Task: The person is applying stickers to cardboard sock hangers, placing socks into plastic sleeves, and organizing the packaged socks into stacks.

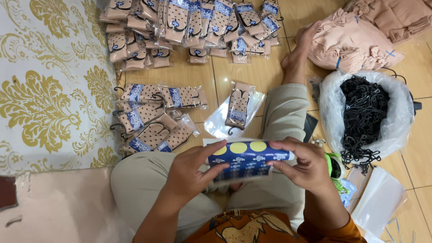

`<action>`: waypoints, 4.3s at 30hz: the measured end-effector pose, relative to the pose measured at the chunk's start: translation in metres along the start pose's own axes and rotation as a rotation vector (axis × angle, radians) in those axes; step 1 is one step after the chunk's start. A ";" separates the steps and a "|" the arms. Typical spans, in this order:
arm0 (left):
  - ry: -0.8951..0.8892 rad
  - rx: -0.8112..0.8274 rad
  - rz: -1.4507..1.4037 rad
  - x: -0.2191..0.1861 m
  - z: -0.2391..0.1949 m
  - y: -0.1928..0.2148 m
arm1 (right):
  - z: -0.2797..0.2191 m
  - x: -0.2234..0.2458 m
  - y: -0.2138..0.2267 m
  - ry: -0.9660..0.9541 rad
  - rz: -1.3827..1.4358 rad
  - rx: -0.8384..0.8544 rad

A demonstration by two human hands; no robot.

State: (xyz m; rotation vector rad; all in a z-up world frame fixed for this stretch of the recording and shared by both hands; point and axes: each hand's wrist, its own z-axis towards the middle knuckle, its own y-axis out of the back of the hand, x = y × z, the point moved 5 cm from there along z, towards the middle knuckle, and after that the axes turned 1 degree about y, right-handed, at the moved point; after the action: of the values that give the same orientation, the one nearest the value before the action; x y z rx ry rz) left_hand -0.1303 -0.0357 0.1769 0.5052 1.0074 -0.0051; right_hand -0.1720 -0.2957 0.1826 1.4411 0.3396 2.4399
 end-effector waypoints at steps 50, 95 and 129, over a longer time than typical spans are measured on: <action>0.987 0.597 0.352 0.203 -0.075 -0.107 | -0.001 -0.224 -0.145 0.245 -0.847 0.305; 0.621 -0.725 0.031 0.167 -0.027 0.036 | 0.087 -0.144 -0.205 0.604 -0.573 0.106; 0.812 -0.957 -0.401 0.207 -0.050 0.020 | 0.086 -0.076 -0.212 -0.001 -0.060 0.627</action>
State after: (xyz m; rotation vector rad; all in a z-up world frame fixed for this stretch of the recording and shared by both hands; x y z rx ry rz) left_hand -0.0529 0.0493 -0.0039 -0.6384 1.7244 0.3325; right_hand -0.0351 -0.1210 0.0895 1.6149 1.2117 2.3877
